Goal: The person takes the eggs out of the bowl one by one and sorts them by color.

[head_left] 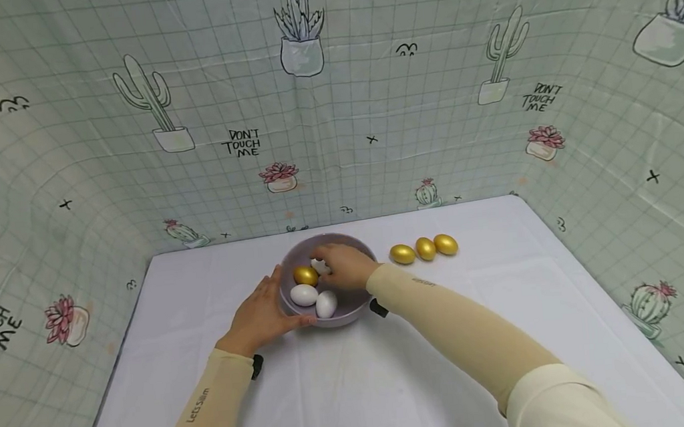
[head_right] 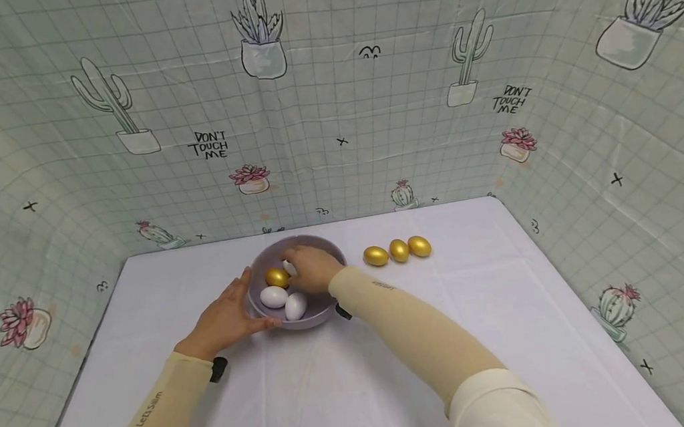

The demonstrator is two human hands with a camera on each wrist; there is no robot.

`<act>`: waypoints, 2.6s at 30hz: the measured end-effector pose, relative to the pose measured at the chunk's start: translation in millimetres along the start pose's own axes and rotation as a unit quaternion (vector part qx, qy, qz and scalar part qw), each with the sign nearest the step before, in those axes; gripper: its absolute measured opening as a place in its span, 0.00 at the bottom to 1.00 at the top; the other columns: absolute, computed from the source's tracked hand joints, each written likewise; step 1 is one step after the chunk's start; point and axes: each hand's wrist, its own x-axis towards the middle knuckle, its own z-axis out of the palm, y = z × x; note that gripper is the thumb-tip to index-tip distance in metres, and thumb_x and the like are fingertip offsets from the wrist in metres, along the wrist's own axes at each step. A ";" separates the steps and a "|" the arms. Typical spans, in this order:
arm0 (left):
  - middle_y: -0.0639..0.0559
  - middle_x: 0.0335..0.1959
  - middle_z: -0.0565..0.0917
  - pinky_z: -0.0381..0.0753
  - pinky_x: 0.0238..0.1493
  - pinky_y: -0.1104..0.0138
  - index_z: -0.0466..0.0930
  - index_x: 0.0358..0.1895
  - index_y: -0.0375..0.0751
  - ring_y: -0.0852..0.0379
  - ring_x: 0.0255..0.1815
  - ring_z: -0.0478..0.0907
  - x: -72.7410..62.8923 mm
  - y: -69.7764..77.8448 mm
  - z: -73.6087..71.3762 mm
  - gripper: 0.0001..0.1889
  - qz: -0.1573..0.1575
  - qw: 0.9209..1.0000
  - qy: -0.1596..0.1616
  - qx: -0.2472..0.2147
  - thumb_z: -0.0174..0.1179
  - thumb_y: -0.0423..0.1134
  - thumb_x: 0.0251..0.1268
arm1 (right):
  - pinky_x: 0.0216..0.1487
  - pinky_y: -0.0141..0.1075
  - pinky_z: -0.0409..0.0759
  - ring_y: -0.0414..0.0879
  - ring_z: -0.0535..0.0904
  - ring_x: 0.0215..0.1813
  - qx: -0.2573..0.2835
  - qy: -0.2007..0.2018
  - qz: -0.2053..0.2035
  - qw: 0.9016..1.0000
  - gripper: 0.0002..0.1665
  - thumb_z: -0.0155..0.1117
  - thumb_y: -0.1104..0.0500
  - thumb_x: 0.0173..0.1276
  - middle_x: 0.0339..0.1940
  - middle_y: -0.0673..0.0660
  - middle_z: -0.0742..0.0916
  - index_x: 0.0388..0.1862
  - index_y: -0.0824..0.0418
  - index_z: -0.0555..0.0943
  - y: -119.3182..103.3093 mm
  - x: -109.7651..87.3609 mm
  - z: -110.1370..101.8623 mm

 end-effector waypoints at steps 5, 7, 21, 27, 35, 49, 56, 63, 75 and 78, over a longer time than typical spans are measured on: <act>0.33 0.76 0.57 0.63 0.67 0.42 0.40 0.81 0.37 0.36 0.77 0.53 0.1 0.4 0.4 0.70 0.004 1.000 0.006 -0.002 0.66 0.77 0.44 | 0.66 0.42 0.71 0.49 0.75 0.65 -0.012 0.002 -0.008 1.000 0.30 0.67 0.55 0.72 0.65 0.56 0.80 0.70 0.59 0.73 -3.6 4.3 4.2; 0.34 0.77 0.57 0.63 0.67 0.42 0.40 0.81 0.37 0.36 0.77 0.53 0.3 0.0 0.4 0.70 0.005 1.000 0.006 -0.002 0.65 0.77 0.44 | 0.65 0.41 0.72 0.49 0.76 0.64 -0.010 0.003 -0.011 1.000 0.29 0.67 0.55 0.72 0.64 0.57 0.80 0.69 0.60 0.73 -4.4 5.4 5.8; 0.33 0.76 0.58 0.63 0.67 0.42 0.40 0.81 0.37 0.36 0.77 0.53 0.0 -1.3 -0.2 0.71 0.005 1.000 0.003 -0.006 0.64 0.79 0.43 | 0.64 0.39 0.72 0.44 0.78 0.58 -0.009 -0.040 -0.035 0.999 0.30 0.65 0.59 0.73 0.61 0.52 0.81 0.72 0.58 0.71 -2.8 7.0 15.3; 0.34 0.76 0.58 0.63 0.67 0.42 0.41 0.81 0.36 0.37 0.77 0.53 -0.2 -1.2 -0.3 0.70 0.011 1.000 0.005 -0.009 0.65 0.78 0.44 | 0.63 0.36 0.72 0.43 0.78 0.57 -0.004 -0.049 -0.048 0.998 0.30 0.62 0.60 0.74 0.62 0.55 0.80 0.72 0.61 0.70 -1.6 7.9 16.6; 0.35 0.77 0.57 0.62 0.68 0.42 0.40 0.81 0.37 0.37 0.77 0.52 -0.2 -0.9 -0.6 0.71 0.009 1.000 0.004 -0.009 0.64 0.79 0.43 | 0.65 0.37 0.71 0.43 0.76 0.60 -0.006 -0.057 -0.041 0.998 0.28 0.60 0.60 0.75 0.65 0.54 0.79 0.72 0.59 0.71 -3.1 6.9 15.6; 0.34 0.77 0.57 0.61 0.69 0.42 0.41 0.81 0.36 0.37 0.77 0.52 -1.0 0.3 -1.0 0.71 0.010 1.000 0.008 -0.005 0.65 0.78 0.43 | 0.58 0.34 0.74 0.42 0.77 0.52 -0.047 -0.053 -0.053 0.996 0.23 0.63 0.56 0.74 0.54 0.53 0.82 0.66 0.57 0.78 -0.7 6.1 19.4; 0.34 0.77 0.58 0.62 0.68 0.42 0.42 0.81 0.35 0.36 0.77 0.53 -0.4 -1.2 -0.3 0.70 0.015 1.000 0.011 0.001 0.64 0.79 0.43 | 0.54 0.34 0.75 0.40 0.76 0.49 -0.050 -0.053 -0.054 0.996 0.21 0.68 0.57 0.70 0.48 0.49 0.83 0.61 0.54 0.81 1.1 6.7 22.1; 0.34 0.77 0.58 0.63 0.68 0.42 0.42 0.80 0.35 0.36 0.77 0.53 -0.3 -0.8 -0.5 0.71 0.013 1.000 0.011 0.001 0.64 0.79 0.43 | 0.52 0.33 0.76 0.39 0.77 0.45 -0.044 -0.056 -0.045 0.996 0.20 0.69 0.57 0.69 0.46 0.47 0.84 0.60 0.55 0.81 2.4 6.0 23.5; 0.34 0.76 0.58 0.63 0.67 0.42 0.42 0.80 0.35 0.36 0.76 0.54 -0.3 -0.1 -0.9 0.71 0.012 1.000 0.010 0.001 0.64 0.80 0.42 | 0.55 0.34 0.75 0.41 0.77 0.48 -0.050 -0.056 -0.045 0.996 0.24 0.68 0.58 0.69 0.50 0.49 0.84 0.64 0.54 0.79 0.5 1.2 22.0; 0.34 0.76 0.58 0.63 0.67 0.42 0.43 0.80 0.35 0.36 0.76 0.54 -0.3 0.0 -0.9 0.71 0.012 1.000 0.010 0.001 0.64 0.80 0.41 | 0.55 0.35 0.76 0.41 0.78 0.47 -0.053 -0.056 -0.044 0.996 0.24 0.68 0.58 0.69 0.49 0.50 0.84 0.63 0.54 0.79 0.6 0.9 22.3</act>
